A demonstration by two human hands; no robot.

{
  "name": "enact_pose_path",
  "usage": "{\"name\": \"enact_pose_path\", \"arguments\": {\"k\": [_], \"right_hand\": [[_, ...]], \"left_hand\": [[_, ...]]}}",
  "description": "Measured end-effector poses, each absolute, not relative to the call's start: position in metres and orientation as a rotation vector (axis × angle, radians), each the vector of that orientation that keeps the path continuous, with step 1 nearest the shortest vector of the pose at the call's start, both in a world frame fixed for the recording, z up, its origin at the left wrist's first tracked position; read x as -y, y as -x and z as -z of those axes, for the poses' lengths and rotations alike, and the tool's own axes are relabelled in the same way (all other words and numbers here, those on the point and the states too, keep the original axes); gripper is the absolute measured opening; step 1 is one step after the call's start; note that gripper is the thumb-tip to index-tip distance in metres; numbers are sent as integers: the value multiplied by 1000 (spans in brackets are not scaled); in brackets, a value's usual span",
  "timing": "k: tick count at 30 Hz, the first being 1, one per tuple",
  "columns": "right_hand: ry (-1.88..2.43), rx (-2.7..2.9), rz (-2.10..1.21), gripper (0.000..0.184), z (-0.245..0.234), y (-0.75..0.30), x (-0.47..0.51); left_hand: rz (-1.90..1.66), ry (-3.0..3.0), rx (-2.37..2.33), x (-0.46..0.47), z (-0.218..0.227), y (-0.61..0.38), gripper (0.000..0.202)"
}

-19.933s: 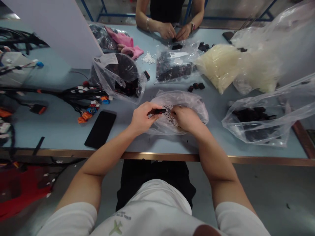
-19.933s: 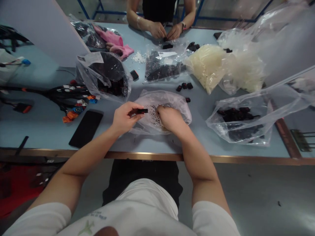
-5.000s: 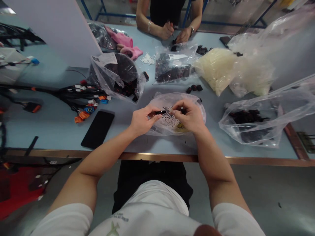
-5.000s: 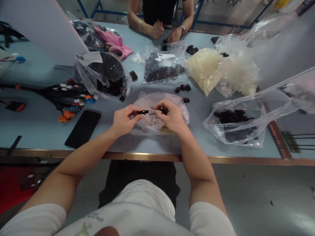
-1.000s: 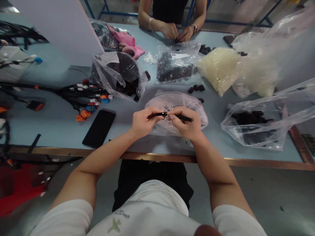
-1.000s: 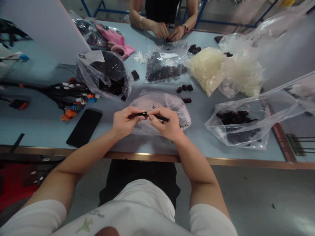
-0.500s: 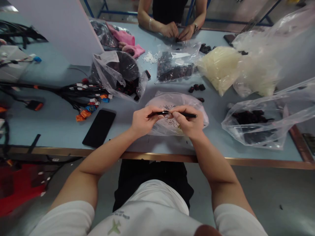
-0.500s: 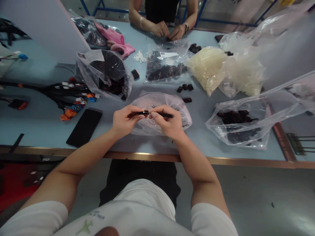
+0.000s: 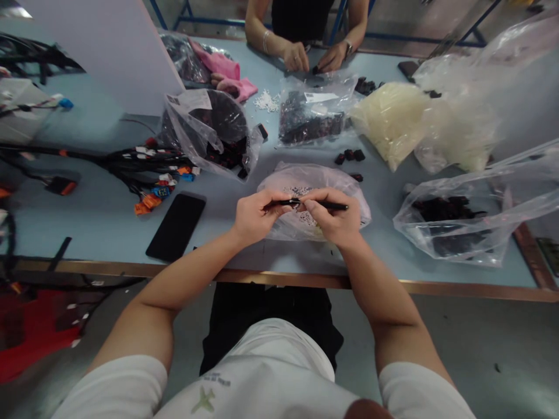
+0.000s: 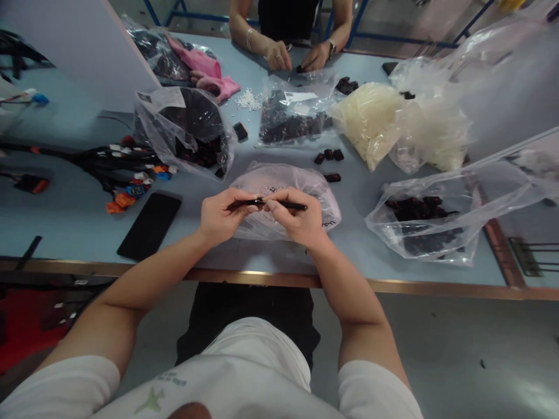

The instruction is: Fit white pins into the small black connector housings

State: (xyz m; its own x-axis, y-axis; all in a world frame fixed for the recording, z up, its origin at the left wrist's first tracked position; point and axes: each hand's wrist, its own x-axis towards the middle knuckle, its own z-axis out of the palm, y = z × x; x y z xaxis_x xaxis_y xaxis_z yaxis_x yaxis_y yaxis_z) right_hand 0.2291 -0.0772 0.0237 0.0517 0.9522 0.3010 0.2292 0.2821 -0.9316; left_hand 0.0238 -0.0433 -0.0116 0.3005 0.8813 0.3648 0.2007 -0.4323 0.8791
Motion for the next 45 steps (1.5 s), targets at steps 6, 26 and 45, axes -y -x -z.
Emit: {"name": "enact_pose_path", "arguments": {"k": [6, 26, 45], "right_hand": [[1150, 1462, -832, 12, -24, -229, 78], [1099, 1897, -605, 30, -20, -243, 63], [1524, 1482, 241, 30, -26, -312, 48]], "left_hand": [[-1204, -1954, -1006, 45, 12, -24, 36], [-1126, -1864, -954, 39, 13, -24, 53], [-688, -2338, -1862, -45, 31, 35, 19]]}}
